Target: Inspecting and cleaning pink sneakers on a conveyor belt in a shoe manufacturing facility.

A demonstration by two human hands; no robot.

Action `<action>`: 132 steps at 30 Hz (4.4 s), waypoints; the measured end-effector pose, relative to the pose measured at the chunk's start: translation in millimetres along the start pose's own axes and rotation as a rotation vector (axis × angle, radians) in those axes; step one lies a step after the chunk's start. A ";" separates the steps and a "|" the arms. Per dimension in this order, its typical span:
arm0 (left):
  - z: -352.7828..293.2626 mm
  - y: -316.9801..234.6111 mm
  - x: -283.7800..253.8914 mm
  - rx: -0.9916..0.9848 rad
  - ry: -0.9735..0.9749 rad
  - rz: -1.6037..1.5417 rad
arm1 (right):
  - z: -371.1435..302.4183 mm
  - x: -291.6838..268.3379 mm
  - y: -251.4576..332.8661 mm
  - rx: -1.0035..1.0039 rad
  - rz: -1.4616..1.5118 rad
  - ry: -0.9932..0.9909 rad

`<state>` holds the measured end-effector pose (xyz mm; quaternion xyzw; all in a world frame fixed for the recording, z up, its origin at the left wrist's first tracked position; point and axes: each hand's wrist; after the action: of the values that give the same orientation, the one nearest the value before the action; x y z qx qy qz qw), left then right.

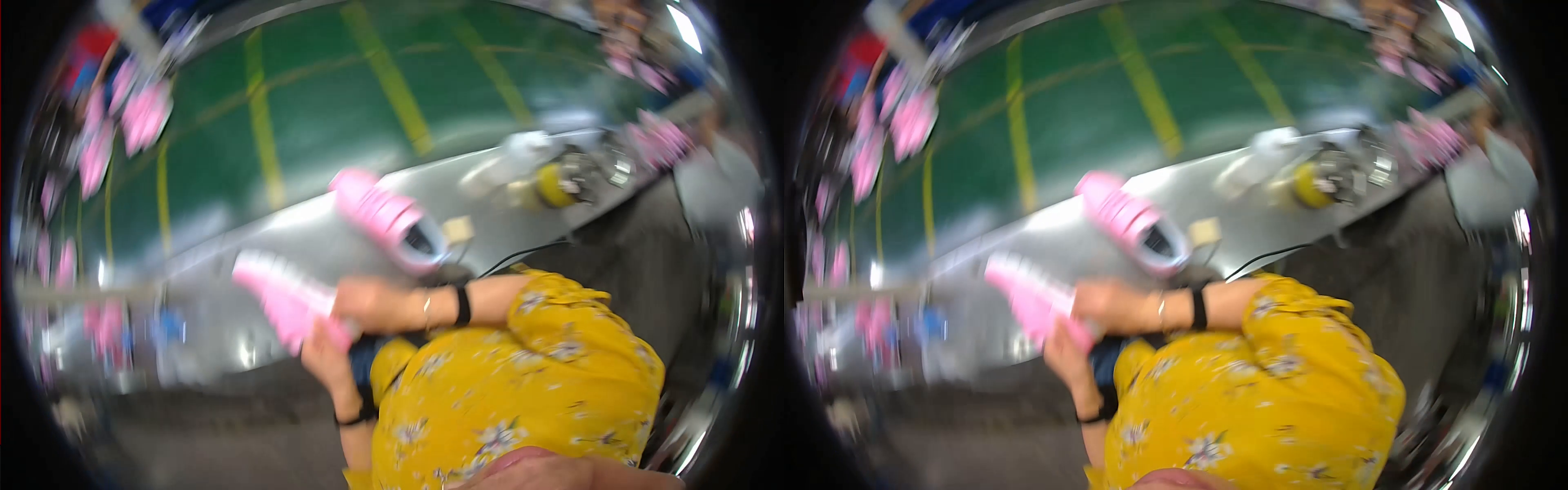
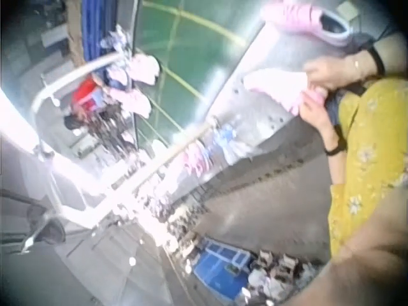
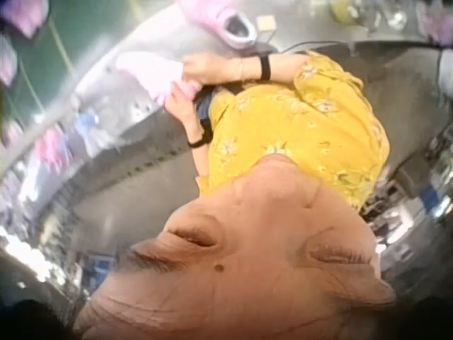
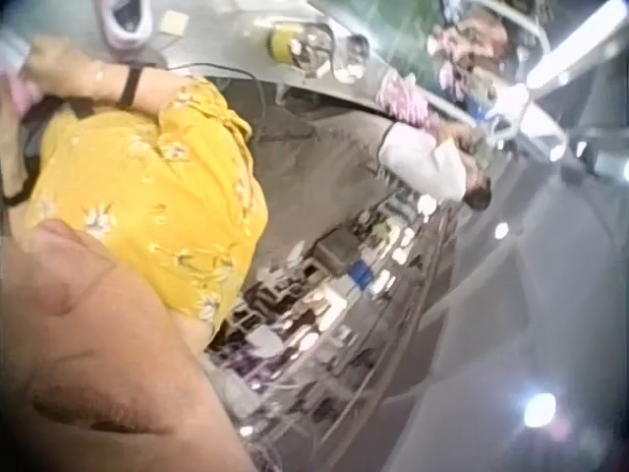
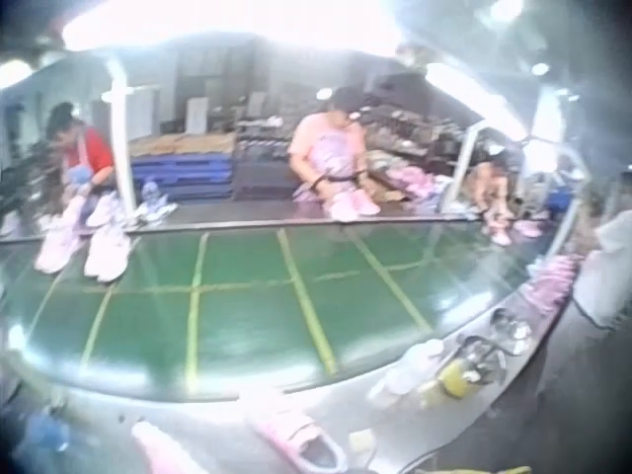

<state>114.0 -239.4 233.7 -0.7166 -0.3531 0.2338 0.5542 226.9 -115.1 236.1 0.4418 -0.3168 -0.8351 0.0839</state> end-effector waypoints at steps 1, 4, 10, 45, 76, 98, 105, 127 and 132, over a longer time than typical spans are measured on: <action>-0.2 11.5 -11.8 0.023 -0.073 0.070 | -9.1 0.9 4.5 -0.007 0.048 0.044; -0.2 16.1 -15.7 0.156 -0.161 0.314 | -15.7 3.5 11.1 0.083 0.158 0.093; -20.1 -8.3 -4.1 0.621 0.369 0.560 | 1.9 -3.7 -6.3 0.246 0.210 0.041; 31.3 -30.7 0.5 0.342 0.324 0.300 | 45.4 -61.2 14.1 -0.066 -0.057 -0.256; 102.6 -83.9 -77.3 -0.555 0.161 -0.738 | 61.8 7.3 -4.6 0.628 0.508 -0.099; 119.8 -63.4 -68.2 -0.576 -0.250 -0.931 | 112.6 70.2 -1.2 0.034 0.062 0.084; 120.6 -56.0 -71.9 -0.568 -0.219 -0.952 | 54.7 27.0 11.8 0.042 0.059 0.127; 120.4 -41.4 -66.8 -0.522 -0.140 -0.843 | -42.3 -12.1 3.5 -0.068 0.074 0.132; 112.6 -11.9 -83.8 -0.056 0.004 -0.338 | -54.6 -7.2 -6.1 -0.101 0.167 0.181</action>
<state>-24.4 -231.1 209.3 -0.6629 -0.4737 0.1258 0.5660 275.2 -132.1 215.1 0.4828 -0.3010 -0.7968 0.2036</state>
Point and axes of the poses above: each hand's wrist, its own z-axis towards the middle knuckle, its own x-axis out of the palm, y = z × x, and after that the axes turned 12 degrees about -z, right-handed
